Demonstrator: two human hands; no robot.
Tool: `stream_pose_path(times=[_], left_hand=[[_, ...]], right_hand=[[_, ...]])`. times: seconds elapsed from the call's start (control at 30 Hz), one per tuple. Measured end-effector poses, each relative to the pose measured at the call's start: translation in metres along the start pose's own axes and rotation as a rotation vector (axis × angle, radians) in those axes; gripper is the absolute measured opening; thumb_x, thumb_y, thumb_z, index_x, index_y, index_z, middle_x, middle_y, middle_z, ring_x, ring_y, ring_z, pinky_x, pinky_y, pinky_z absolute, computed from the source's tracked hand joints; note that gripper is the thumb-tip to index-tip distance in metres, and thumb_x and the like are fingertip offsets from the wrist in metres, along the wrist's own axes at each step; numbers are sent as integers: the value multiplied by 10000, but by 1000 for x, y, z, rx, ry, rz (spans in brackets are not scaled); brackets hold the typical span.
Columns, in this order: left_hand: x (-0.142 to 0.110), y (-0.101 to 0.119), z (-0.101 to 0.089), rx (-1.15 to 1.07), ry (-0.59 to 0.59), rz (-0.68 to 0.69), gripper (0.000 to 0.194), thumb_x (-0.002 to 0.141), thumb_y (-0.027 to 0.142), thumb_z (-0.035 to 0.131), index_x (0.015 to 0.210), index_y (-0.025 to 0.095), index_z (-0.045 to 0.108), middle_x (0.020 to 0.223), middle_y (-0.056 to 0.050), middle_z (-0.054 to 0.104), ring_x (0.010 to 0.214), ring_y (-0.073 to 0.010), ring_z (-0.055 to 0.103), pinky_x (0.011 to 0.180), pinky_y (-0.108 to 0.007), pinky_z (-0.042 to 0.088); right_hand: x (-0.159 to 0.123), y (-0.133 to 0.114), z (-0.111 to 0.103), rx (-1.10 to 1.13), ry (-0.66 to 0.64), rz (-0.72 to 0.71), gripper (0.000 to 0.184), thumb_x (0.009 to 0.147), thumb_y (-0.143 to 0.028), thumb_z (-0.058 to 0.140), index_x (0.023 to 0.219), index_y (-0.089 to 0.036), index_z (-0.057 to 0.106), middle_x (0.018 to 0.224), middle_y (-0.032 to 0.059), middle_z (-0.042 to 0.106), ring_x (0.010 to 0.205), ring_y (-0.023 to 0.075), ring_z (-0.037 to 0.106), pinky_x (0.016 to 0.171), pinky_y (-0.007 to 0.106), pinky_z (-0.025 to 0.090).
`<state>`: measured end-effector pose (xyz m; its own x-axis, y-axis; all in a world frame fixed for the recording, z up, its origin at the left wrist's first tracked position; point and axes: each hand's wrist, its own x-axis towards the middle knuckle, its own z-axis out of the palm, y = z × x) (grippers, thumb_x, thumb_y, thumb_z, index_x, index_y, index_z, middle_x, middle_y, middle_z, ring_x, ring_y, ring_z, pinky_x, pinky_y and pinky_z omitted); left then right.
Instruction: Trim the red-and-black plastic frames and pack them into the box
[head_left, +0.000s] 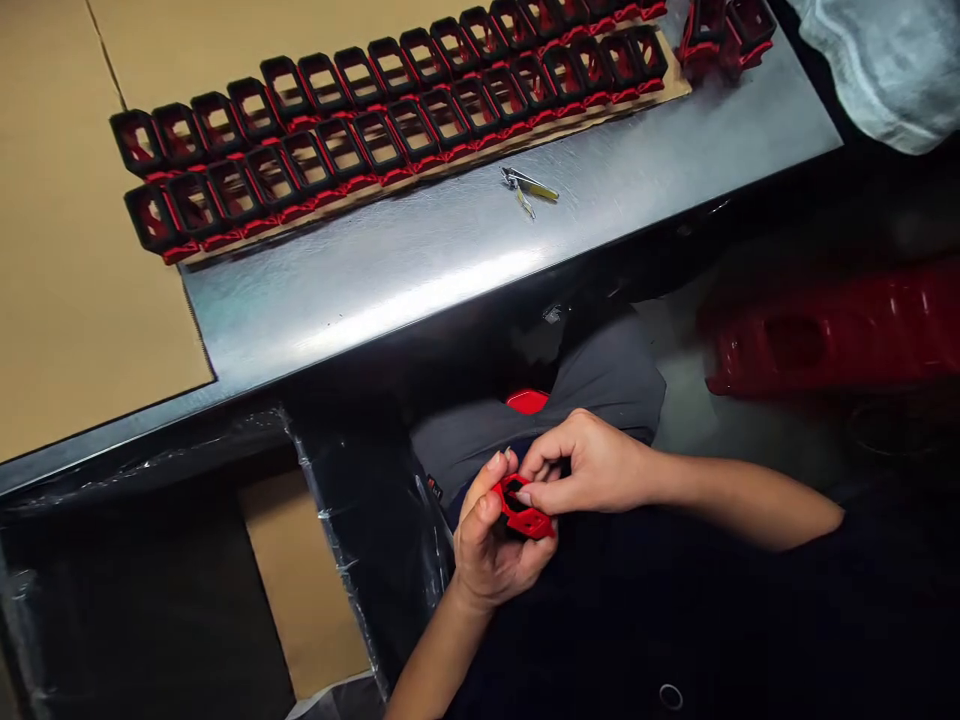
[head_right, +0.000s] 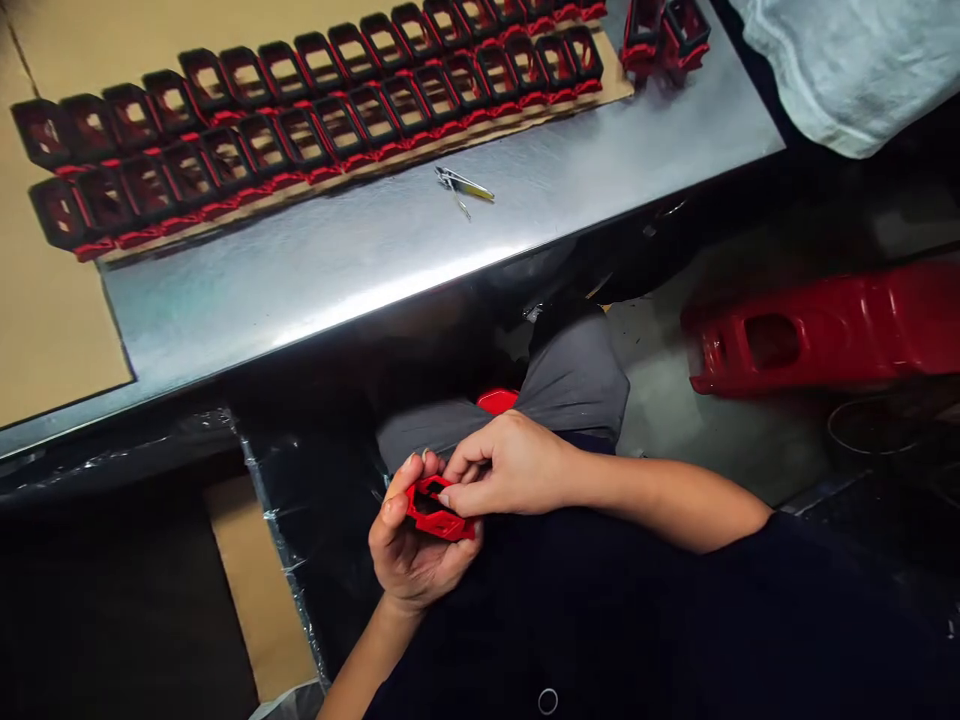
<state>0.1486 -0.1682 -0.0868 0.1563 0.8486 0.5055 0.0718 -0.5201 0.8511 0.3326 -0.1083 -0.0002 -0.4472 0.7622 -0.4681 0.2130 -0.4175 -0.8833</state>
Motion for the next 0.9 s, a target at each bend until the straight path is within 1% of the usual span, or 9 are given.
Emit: stream_pose_path(times=[0.1, 0.33, 0.43, 0.53, 0.63, 0.7, 0.8, 0.87, 0.9], left_hand=[[-2, 0, -1, 1, -2, -24, 883, 764, 137, 819, 1510, 294, 374, 1503, -136, 534, 1270, -271, 648, 1012, -431, 596], [7, 6, 0, -52, -2, -21, 868, 772, 102, 797, 1519, 261, 383, 1521, -141, 519, 1294, -253, 630, 1041, -396, 576], [9, 7, 1, -94, -8, -36, 835, 801, 120, 784, 1520, 253, 382, 1526, -144, 510, 1312, -254, 616, 1054, -398, 567], [11, 7, 2, -125, -14, -42, 807, 821, 136, 776, 1519, 243, 385, 1524, -146, 508, 1329, -253, 602, 1069, -395, 555], [13, 9, 1, -98, -10, -34, 788, 828, 167, 778, 1511, 257, 397, 1509, -136, 528, 1314, -253, 614, 1037, -393, 578], [12, 9, 0, -83, -11, -23, 800, 820, 166, 785, 1514, 244, 395, 1503, -144, 533, 1308, -255, 619, 1029, -389, 584], [8, 6, -1, -82, -28, -20, 844, 797, 138, 790, 1528, 223, 377, 1510, -161, 521, 1310, -261, 617, 1048, -391, 571], [5, 5, -2, -56, -42, -32, 869, 785, 138, 794, 1533, 253, 368, 1511, -145, 525, 1296, -262, 629, 1042, -403, 576], [4, 4, -2, -43, -49, -40, 875, 782, 147, 797, 1533, 273, 367, 1508, -135, 532, 1284, -261, 638, 1035, -411, 581]], right_hand=[[0, -3, -2, -29, -29, 6, 143, 780, -222, 674, 779, -136, 789, 683, 9, 746, 622, 129, 692, 566, 179, 493], [1, -4, -7, -57, -116, -15, 196, 792, -191, 628, 826, -117, 807, 665, 8, 734, 575, 108, 640, 500, 162, 409], [1, -6, -10, -58, -140, -25, 202, 799, -185, 619, 814, -105, 804, 614, -7, 691, 523, 76, 559, 469, 151, 362], [1, -7, -14, -56, -168, -35, 202, 806, -176, 605, 777, -102, 792, 545, -37, 605, 477, 46, 449, 444, 145, 309], [1, -6, -18, -62, -201, -48, 219, 810, -173, 588, 792, -98, 793, 541, -41, 582, 474, 42, 421, 444, 149, 297], [1, -4, -20, -50, -223, -50, 244, 821, -189, 581, 849, -90, 802, 555, -29, 608, 475, 49, 440, 449, 155, 309], [0, -2, -17, 11, -229, -15, 245, 812, -245, 651, 927, -92, 803, 662, 10, 710, 553, 83, 579, 530, 163, 413], [0, -2, -15, 3, -181, 4, 232, 805, -288, 697, 896, -102, 803, 727, 33, 749, 621, 112, 646, 574, 173, 452], [0, -3, -14, -29, -156, -2, 228, 816, -304, 696, 857, -106, 801, 716, 33, 748, 611, 110, 643, 558, 173, 441]])
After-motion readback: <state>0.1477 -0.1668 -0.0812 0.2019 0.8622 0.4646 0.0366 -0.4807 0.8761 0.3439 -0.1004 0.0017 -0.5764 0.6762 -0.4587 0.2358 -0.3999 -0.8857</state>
